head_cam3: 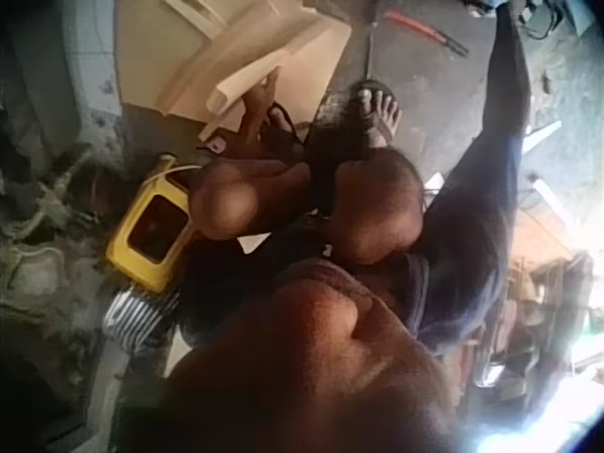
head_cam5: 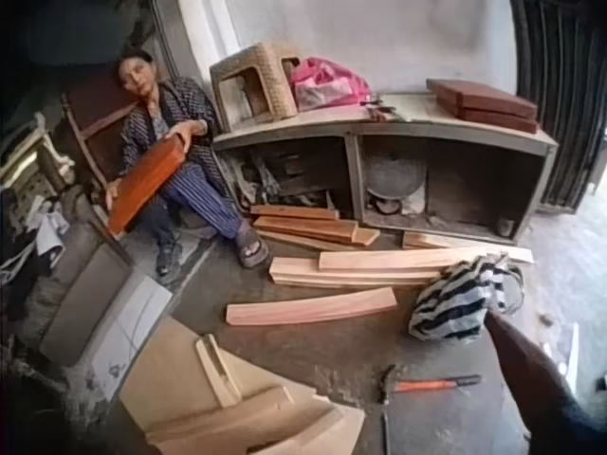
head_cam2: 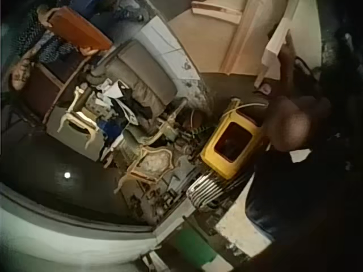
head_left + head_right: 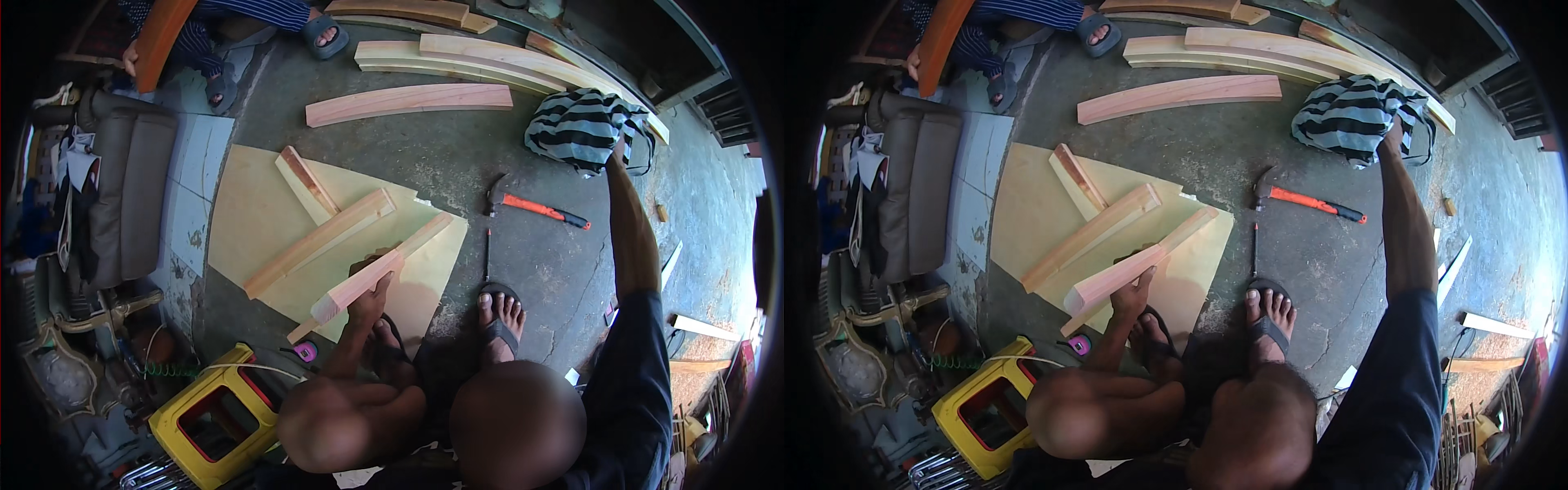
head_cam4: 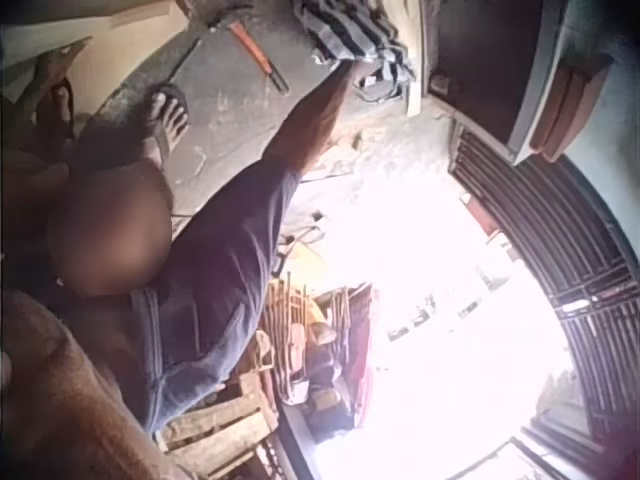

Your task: The person marks lines on wooden pieces with a pencil and hammers nails into the wooden pieces with a hammer to assemble them.

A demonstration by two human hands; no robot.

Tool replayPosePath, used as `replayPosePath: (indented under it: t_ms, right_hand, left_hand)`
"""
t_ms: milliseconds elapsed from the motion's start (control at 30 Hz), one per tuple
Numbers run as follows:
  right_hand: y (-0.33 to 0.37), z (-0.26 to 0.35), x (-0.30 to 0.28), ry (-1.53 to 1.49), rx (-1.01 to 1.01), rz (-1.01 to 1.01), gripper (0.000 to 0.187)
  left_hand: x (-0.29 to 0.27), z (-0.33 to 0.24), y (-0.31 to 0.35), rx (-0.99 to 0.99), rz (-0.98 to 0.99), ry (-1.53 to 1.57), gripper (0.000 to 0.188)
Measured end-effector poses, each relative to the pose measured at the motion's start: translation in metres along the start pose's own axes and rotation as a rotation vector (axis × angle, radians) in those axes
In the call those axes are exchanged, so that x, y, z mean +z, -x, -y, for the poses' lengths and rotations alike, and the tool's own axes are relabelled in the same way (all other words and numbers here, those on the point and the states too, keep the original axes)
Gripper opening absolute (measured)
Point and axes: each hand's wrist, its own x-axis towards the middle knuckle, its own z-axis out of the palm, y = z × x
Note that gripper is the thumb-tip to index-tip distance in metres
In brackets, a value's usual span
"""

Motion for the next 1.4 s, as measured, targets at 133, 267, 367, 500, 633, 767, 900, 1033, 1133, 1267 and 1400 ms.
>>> replayPosePath:
  t_ms: [133, 267, 367, 500, 633, 767, 900, 1033, 1133, 1267, 1400]
  right_hand:
    - [0.034, 0.024, 0.002, -0.031, 0.021, -0.083, 0.039]
    - [0.102, 0.095, -0.034, -0.110, 0.081, -0.279, 0.039]
    - [0.169, 0.145, -0.076, -0.359, 0.090, -0.392, 0.044]
    - [0.290, 0.216, -0.059, -0.508, 0.224, -0.011, 0.038]
    - [0.390, 0.250, 0.012, -0.568, 0.244, 0.640, 0.036]
    - [0.429, 0.267, 0.054, -0.577, 0.262, 0.902, 0.036]
    - [0.430, 0.264, 0.068, -0.493, 0.189, 1.004, 0.032]
    - [0.425, 0.268, 0.065, -0.591, 0.114, 0.882, 0.027]
    - [0.408, 0.265, 0.041, -0.149, 0.131, 0.825, 0.028]
    - [0.348, 0.202, 0.008, -0.266, 0.224, 0.078, 0.035]
    - [0.225, 0.162, -0.056, -0.145, 0.200, -0.360, 0.042]
  left_hand:
    - [-0.011, 0.011, 0.005, -0.018, -0.039, -0.087, 0.029]
    - [-0.016, 0.006, 0.010, -0.113, -0.124, 0.026, 0.016]
    - [-0.001, -0.006, -0.004, -0.030, -0.071, 0.102, 0.019]
    - [0.005, -0.010, -0.006, 0.080, 0.005, 0.176, 0.023]
    - [-0.009, 0.005, 0.004, -0.025, -0.066, 0.031, 0.025]
    - [-0.005, 0.005, 0.004, 0.021, -0.064, -0.091, 0.024]
    - [-0.002, 0.001, -0.001, 0.087, -0.069, -0.003, 0.024]
    - [-0.009, 0.009, 0.001, 0.134, -0.131, 0.070, 0.024]
    - [-0.007, 0.012, -0.005, 0.207, -0.100, 0.064, 0.021]
    - [-0.008, 0.006, -0.002, 0.104, 0.040, 0.073, 0.025]
    - [0.002, 0.035, 0.012, 0.079, -0.013, -0.053, 0.026]
